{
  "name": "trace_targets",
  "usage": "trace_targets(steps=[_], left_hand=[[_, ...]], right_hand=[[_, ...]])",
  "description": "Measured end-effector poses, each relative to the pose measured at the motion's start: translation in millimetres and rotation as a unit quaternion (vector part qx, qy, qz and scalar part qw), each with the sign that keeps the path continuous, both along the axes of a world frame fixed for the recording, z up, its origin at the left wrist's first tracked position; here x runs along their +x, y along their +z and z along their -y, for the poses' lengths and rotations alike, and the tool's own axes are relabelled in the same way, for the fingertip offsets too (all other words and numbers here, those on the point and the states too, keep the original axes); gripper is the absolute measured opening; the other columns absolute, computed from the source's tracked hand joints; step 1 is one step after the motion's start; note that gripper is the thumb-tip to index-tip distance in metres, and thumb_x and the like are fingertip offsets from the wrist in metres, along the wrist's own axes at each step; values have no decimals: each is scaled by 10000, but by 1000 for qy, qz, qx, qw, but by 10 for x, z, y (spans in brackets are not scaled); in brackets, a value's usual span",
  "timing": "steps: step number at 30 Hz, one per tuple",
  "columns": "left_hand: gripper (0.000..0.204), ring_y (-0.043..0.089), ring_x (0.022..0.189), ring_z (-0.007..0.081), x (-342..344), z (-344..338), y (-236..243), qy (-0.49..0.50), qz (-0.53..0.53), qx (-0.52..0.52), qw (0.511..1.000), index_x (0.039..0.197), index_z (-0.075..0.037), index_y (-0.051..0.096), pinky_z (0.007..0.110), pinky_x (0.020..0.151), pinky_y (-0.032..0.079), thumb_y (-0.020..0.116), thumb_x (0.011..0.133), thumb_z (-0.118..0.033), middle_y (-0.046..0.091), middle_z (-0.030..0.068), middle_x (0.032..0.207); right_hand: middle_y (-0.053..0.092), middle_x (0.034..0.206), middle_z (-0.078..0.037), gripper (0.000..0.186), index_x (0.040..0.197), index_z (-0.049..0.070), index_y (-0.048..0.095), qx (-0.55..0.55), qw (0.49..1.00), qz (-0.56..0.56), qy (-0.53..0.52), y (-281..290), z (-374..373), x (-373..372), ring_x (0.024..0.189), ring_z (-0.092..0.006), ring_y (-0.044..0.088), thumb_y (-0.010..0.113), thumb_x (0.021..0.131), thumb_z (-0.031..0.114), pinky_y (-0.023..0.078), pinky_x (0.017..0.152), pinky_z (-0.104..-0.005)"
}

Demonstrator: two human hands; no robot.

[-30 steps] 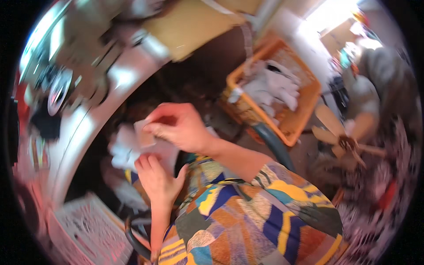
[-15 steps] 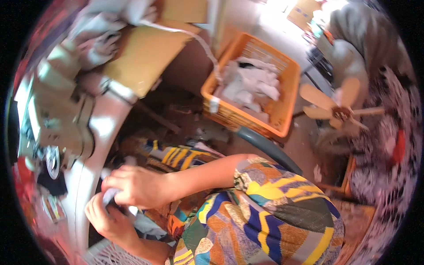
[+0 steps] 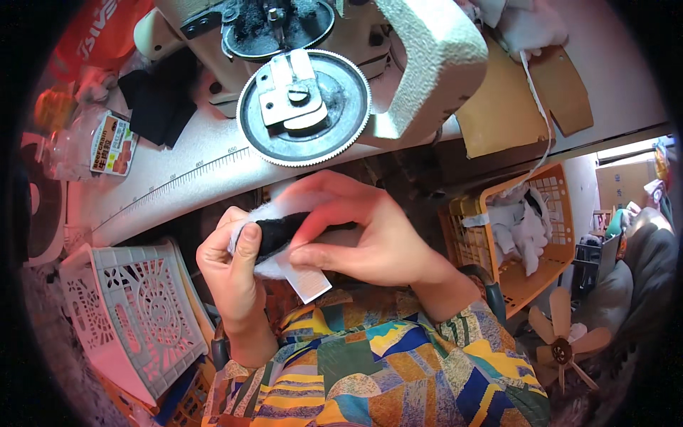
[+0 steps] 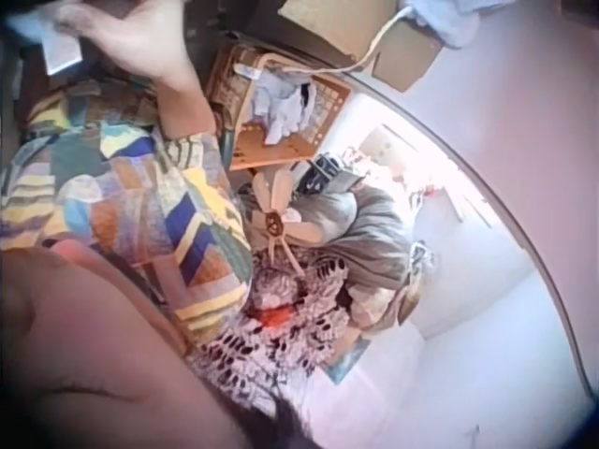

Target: Sew the seams of a fabric glove using a specialized sewing machine.

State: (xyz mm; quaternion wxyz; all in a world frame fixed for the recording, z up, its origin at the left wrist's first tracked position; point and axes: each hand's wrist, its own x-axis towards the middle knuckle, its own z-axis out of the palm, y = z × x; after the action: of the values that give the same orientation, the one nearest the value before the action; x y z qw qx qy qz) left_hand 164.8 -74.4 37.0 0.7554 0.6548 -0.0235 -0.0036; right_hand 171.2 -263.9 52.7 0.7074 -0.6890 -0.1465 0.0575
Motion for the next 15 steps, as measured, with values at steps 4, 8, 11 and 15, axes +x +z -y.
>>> trace_targets(steps=[4, 8, 11, 15], left_hand=[[106, 453, 699, 70, 10, -19, 19, -43, 37, 25, 998, 878, 75, 680, 205, 621, 339, 694, 855, -28, 546, 19, 769], [110, 470, 707, 79, 45, -40, 10, -40, 25, 7, 999, 835, 73, 655, 210, 628, 355, 685, 861, -30, 561, 33, 778], [124, 470, 708, 79, 51, -38, 23, -43, 19, 4, 999, 817, 71, 642, 209, 632, 358, 684, 865, -36, 557, 34, 775], [121, 476, 711, 83, 23, -45, -14, -47, 42, 34, 997, 836, 71, 656, 211, 633, 366, 701, 851, -40, 553, 36, 773]], right_hand=[[647, 996, -119, 143, 759, 15, 705, -27, 999, -28, -22, -30, -44, -4, 902, -187, 611, 816, 675, 43, 460, 780, -301], [641, 900, -87, 134, 727, 15, 695, -18, 998, -56, -3, -10, -51, -34, 824, -162, 595, 816, 670, 23, 437, 718, -278], [638, 860, -53, 172, 752, 6, 684, -40, 999, -3, -30, -60, -71, -25, 782, -120, 601, 827, 701, 87, 458, 669, -245], [629, 844, -50, 157, 740, 7, 677, -18, 998, -51, -43, -75, -96, -13, 752, -108, 591, 816, 706, 72, 450, 649, -241]])
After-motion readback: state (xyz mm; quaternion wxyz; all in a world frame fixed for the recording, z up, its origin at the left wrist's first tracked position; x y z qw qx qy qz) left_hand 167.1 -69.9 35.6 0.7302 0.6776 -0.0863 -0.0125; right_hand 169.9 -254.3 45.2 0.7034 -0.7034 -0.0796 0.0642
